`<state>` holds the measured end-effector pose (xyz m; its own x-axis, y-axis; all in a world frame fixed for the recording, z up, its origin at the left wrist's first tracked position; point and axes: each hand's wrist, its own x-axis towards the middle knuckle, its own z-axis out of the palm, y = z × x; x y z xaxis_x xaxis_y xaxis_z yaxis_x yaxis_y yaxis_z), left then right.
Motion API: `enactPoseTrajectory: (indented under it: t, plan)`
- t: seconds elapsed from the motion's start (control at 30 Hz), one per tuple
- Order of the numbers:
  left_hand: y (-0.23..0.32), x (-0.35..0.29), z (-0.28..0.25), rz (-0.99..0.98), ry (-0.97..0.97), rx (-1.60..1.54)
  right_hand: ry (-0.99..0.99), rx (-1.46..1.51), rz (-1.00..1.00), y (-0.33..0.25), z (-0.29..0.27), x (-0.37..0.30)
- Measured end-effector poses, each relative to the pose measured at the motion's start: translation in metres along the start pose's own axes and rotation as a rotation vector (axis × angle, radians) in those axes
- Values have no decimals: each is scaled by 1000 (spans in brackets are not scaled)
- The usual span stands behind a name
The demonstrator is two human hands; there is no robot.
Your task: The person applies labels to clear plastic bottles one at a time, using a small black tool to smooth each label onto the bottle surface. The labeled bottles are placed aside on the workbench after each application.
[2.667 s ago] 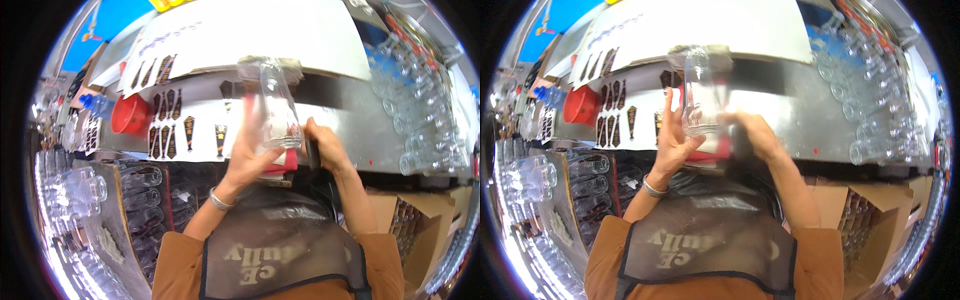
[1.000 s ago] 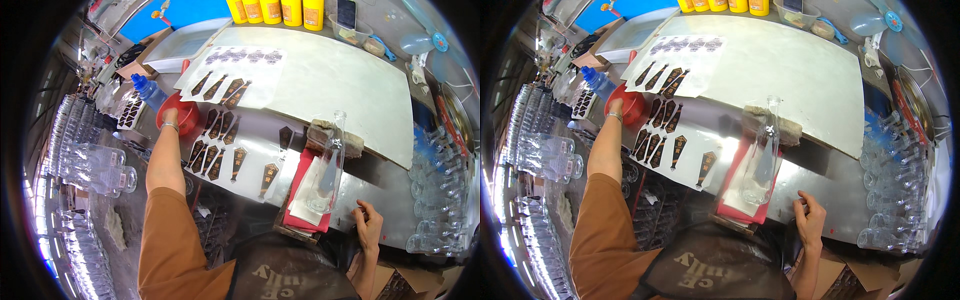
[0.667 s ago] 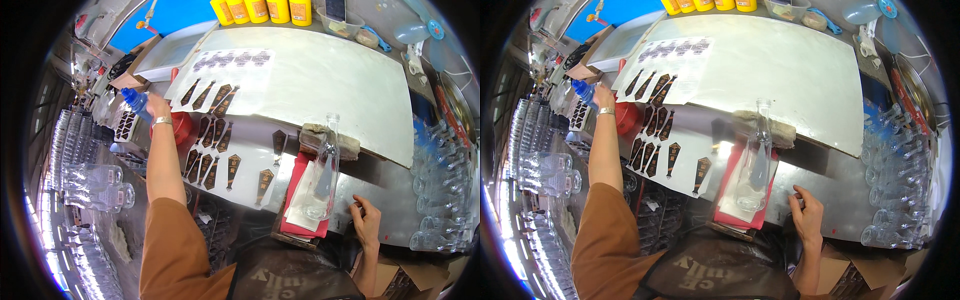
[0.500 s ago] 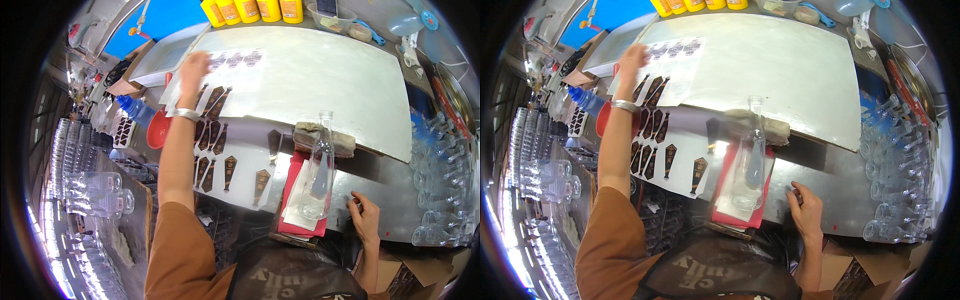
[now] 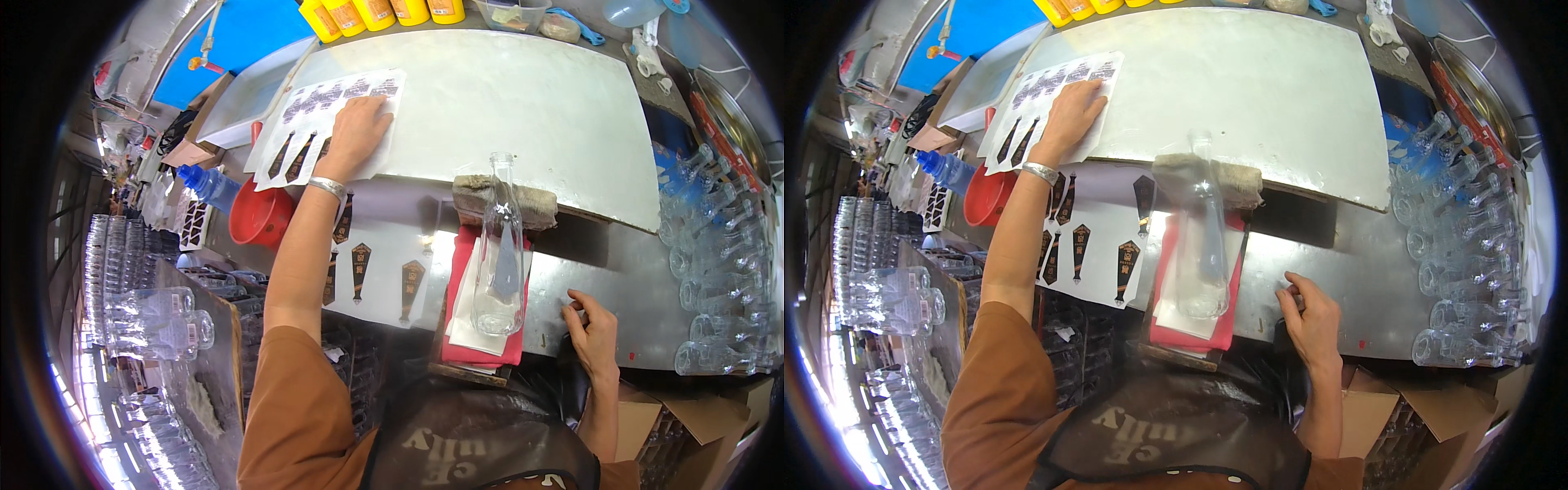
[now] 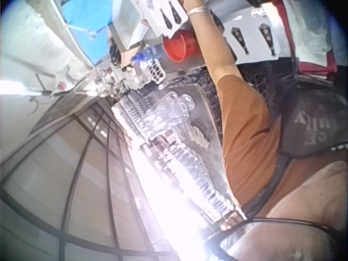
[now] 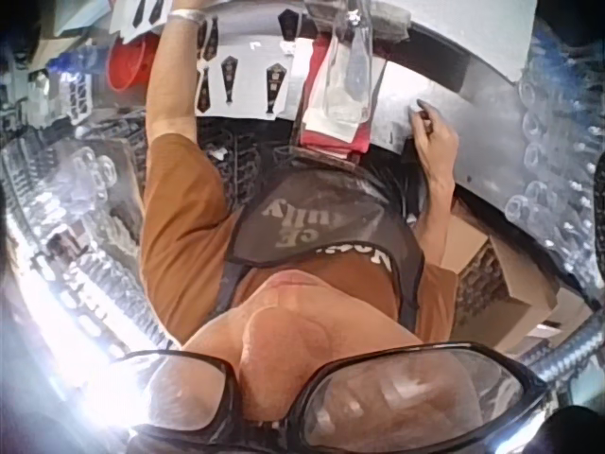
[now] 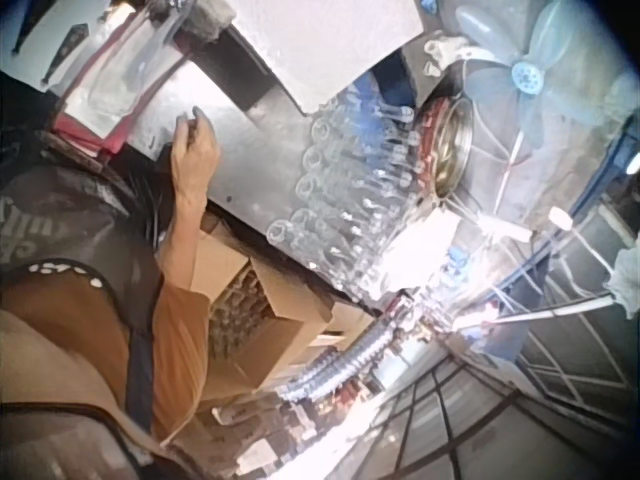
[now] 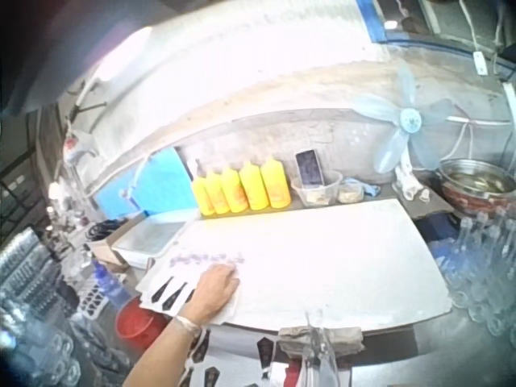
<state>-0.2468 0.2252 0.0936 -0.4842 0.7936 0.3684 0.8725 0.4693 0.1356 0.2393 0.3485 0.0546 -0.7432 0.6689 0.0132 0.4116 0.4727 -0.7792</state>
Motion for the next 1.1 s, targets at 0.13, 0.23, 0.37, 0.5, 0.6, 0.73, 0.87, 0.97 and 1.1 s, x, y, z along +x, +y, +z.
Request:
enactPoseTrajectory:
  t: [0.13,0.23,0.37,0.5,0.6,0.73,0.87,0.97,1.1]
  plan:
    - [3,-16,-15,-27,-77,-70,-2,4,7,0,0,-5]
    - [9,-44,-24,9,-68,-97,41,41,-34,16,6,-11]
    - [29,-82,-37,2,-49,-180,41,24,-37,15,4,-13]
    - [36,-108,-44,45,7,-47,22,12,-32,6,1,-13]
    - [30,-118,-36,59,121,159,13,-7,-30,4,-1,-16]
    - [7,-111,-27,-52,305,-163,13,-11,-33,3,-2,-18]
    - [-9,-101,-30,-488,272,-503,27,-26,-51,4,-1,-21]
    - [-16,-93,-31,-576,287,-759,37,-14,-52,5,0,-23]
    - [-30,-95,-28,-586,270,-803,43,13,-62,10,3,-24]
